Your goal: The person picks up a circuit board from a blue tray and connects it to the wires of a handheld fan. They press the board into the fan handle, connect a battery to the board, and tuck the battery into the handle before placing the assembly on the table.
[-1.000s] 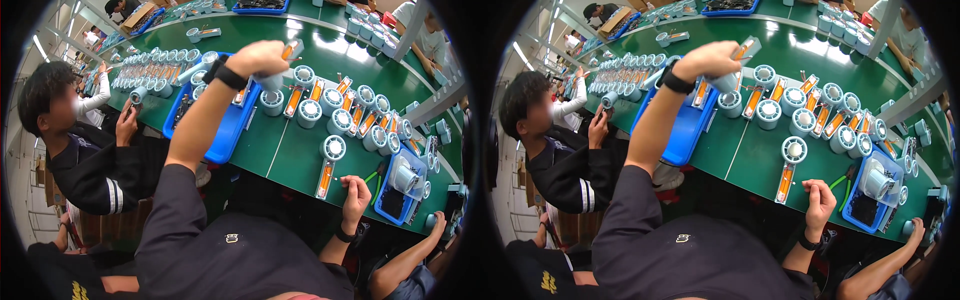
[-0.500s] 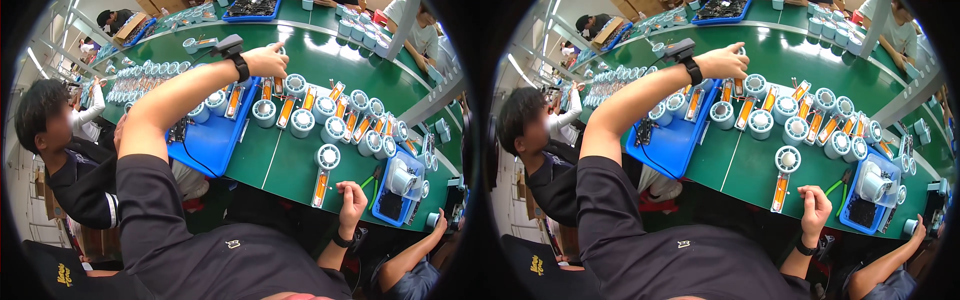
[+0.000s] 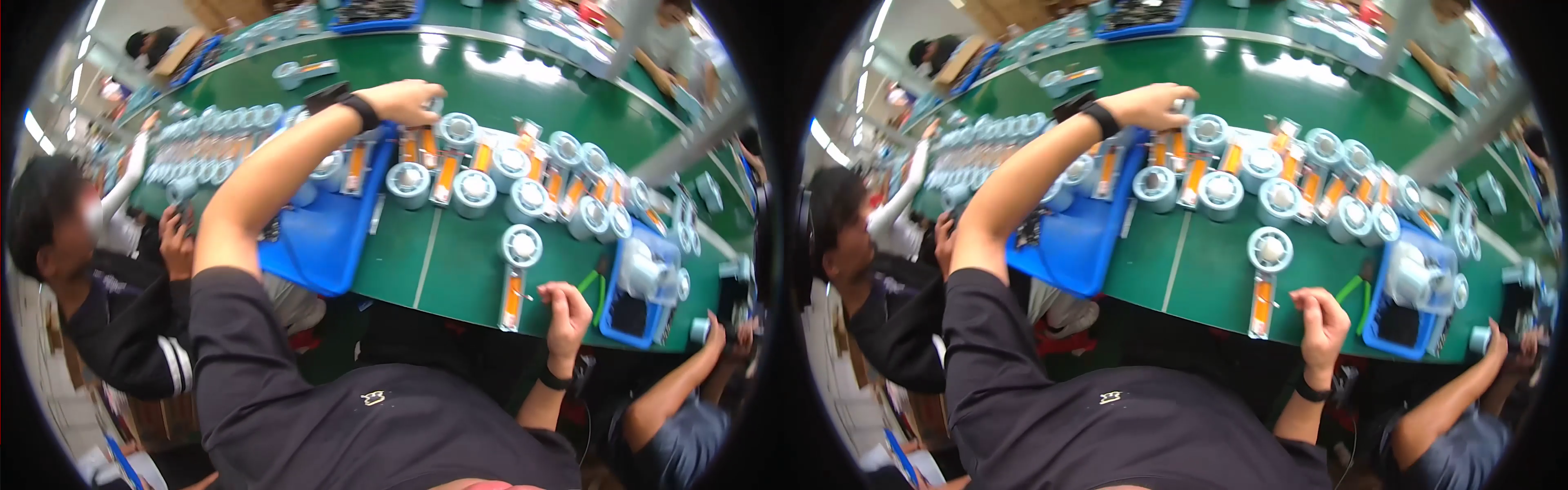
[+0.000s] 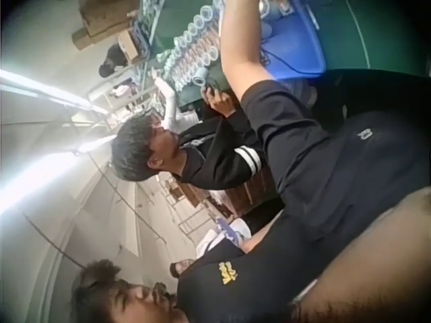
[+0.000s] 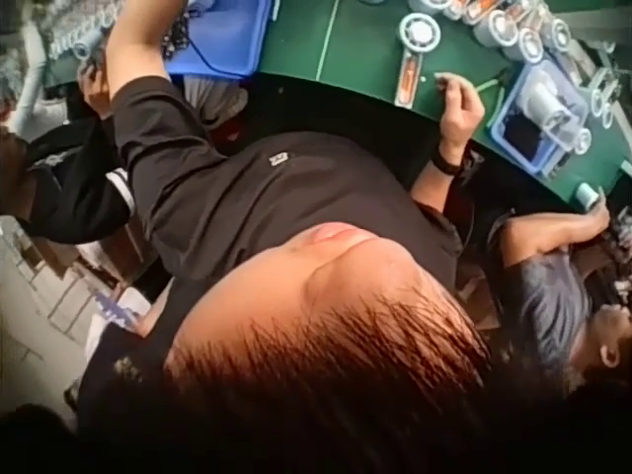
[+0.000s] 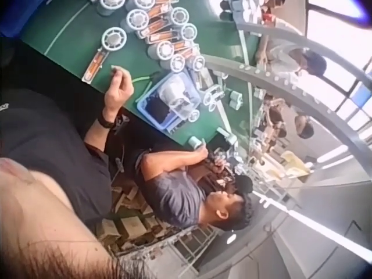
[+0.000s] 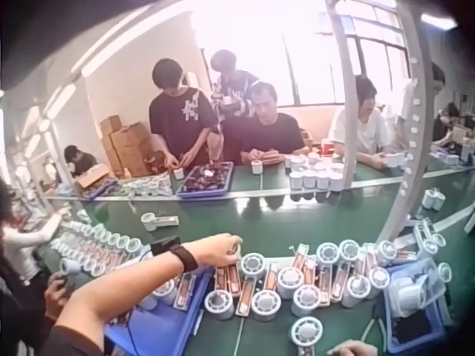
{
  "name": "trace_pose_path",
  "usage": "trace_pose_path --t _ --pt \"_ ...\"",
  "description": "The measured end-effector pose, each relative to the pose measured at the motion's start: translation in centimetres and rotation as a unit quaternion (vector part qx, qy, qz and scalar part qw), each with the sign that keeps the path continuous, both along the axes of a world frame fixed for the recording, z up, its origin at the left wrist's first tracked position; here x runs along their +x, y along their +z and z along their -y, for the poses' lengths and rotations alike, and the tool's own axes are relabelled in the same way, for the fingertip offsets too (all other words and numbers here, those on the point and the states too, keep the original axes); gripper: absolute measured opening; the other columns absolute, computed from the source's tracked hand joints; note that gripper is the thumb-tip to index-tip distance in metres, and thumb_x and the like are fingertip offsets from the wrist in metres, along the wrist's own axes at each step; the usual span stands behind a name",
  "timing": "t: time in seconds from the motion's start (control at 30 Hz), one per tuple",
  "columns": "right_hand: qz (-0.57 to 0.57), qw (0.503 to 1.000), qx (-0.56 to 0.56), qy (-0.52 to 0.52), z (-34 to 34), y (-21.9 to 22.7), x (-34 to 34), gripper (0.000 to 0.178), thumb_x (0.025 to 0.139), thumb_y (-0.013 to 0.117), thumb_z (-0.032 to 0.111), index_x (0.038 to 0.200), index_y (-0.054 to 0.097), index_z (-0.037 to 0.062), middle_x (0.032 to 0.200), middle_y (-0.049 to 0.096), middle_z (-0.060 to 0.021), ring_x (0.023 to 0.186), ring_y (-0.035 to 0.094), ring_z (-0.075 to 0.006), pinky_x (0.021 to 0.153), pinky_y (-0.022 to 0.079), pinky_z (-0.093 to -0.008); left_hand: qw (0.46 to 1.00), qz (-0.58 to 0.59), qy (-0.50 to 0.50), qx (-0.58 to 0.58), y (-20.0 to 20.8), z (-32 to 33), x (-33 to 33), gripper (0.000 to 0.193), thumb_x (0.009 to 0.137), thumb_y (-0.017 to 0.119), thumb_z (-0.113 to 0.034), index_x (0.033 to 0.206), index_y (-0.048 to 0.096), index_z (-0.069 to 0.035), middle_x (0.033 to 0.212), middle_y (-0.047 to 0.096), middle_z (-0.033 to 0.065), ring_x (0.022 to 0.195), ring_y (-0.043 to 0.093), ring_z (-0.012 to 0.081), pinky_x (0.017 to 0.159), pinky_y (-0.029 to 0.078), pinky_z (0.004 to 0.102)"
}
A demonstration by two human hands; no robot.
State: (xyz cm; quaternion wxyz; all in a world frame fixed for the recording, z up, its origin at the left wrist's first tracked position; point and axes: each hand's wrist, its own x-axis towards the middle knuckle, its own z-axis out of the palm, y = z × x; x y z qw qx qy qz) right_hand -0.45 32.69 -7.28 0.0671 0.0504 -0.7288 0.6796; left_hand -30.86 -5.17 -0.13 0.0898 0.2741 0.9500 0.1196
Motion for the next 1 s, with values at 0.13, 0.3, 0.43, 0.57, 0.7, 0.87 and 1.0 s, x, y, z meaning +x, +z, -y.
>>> trace_pose_path --t 0.13,0.3,0.43,0.57,0.7,0.87,1.0 --pt "0.005 1.000 0.010 -0.012 0.6 -0.1 -1.1 0.019 0.102 0.055 0.006 0.098 0.069 -0.0049 0.094 0.072 -0.0094 0.082 0.063 -0.0131 0.076 0.050 -0.0259 0.997 0.048 -0.023 0.048 1.2 -0.1 1.8 0.067 0.087 0.070 -0.025 0.146 0.048 -0.002 0.115 0.067 0.0247 0.104 0.067 0.0361 0.095 0.054 0.0416" --pt "0.018 0.999 -0.025 0.008 0.7 0.1 -0.5 0.019 0.102 0.054 0.005 0.098 0.069 -0.0049 0.094 0.072 -0.0098 0.083 0.063 -0.0134 0.076 0.050 -0.0260 0.993 0.007 -0.035 0.113 1.2 2.4 1.5 0.062 0.091 0.071 -0.031 0.143 0.051 -0.003 0.108 0.071 0.0225 0.102 0.069 0.0274 0.092 0.054 0.0390" --pt "-0.001 1.000 0.001 0.015 0.2 0.1 -0.6 0.019 0.102 0.053 0.005 0.098 0.069 -0.0051 0.094 0.072 -0.0102 0.082 0.062 -0.0141 0.076 0.049 -0.0258 0.992 -0.002 0.043 0.115 5.6 5.8 1.6 0.056 0.094 0.069 -0.039 0.136 0.059 -0.003 0.114 0.070 0.0237 0.107 0.068 0.0275 0.092 0.054 0.0376" --pt "0.000 0.999 -0.021 0.031 -0.7 -0.6 -0.3 0.018 0.102 0.053 0.006 0.099 0.066 -0.0058 0.096 0.070 -0.0115 0.085 0.062 -0.0156 0.079 0.048 -0.0267 0.984 0.056 0.166 -0.017 9.9 8.9 6.6 0.057 0.095 0.068 -0.046 0.132 0.063 -0.003 0.114 0.070 0.0185 0.118 0.063 0.0267 0.100 0.051 0.0375" --pt "-0.010 0.998 -0.045 0.044 -0.6 -1.1 -0.6 0.016 0.102 0.053 0.003 0.100 0.066 -0.0070 0.097 0.069 -0.0131 0.085 0.061 -0.0162 0.079 0.048 -0.0272 0.949 0.122 0.237 -0.168 8.9 11.1 11.3 0.066 0.091 0.070 -0.055 0.132 0.062 -0.003 0.121 0.066 0.0182 0.126 0.058 0.0317 0.106 0.047 0.0396" --pt "-0.021 0.998 -0.044 0.042 -0.5 -1.3 -0.8 0.015 0.101 0.054 0.003 0.101 0.065 -0.0070 0.097 0.069 -0.0139 0.084 0.061 -0.0165 0.078 0.049 -0.0275 0.956 0.027 0.269 -0.113 6.3 11.8 17.5 0.080 0.083 0.073 -0.063 0.134 0.060 -0.002 0.143 0.049 0.0240 0.122 0.056 0.0421 0.107 0.045 0.0481" --pt "-0.009 0.998 -0.041 0.043 -0.4 -1.6 -0.7 0.018 0.104 0.053 0.008 0.103 0.064 -0.0061 0.100 0.068 -0.0134 0.088 0.061 -0.0171 0.082 0.047 -0.0278 0.932 -0.155 0.266 -0.191 1.5 7.5 20.5 0.084 0.081 0.075 -0.062 0.136 0.057 -0.002 0.155 0.031 0.0258 0.118 0.056 0.0456 0.106 0.042 0.0534"
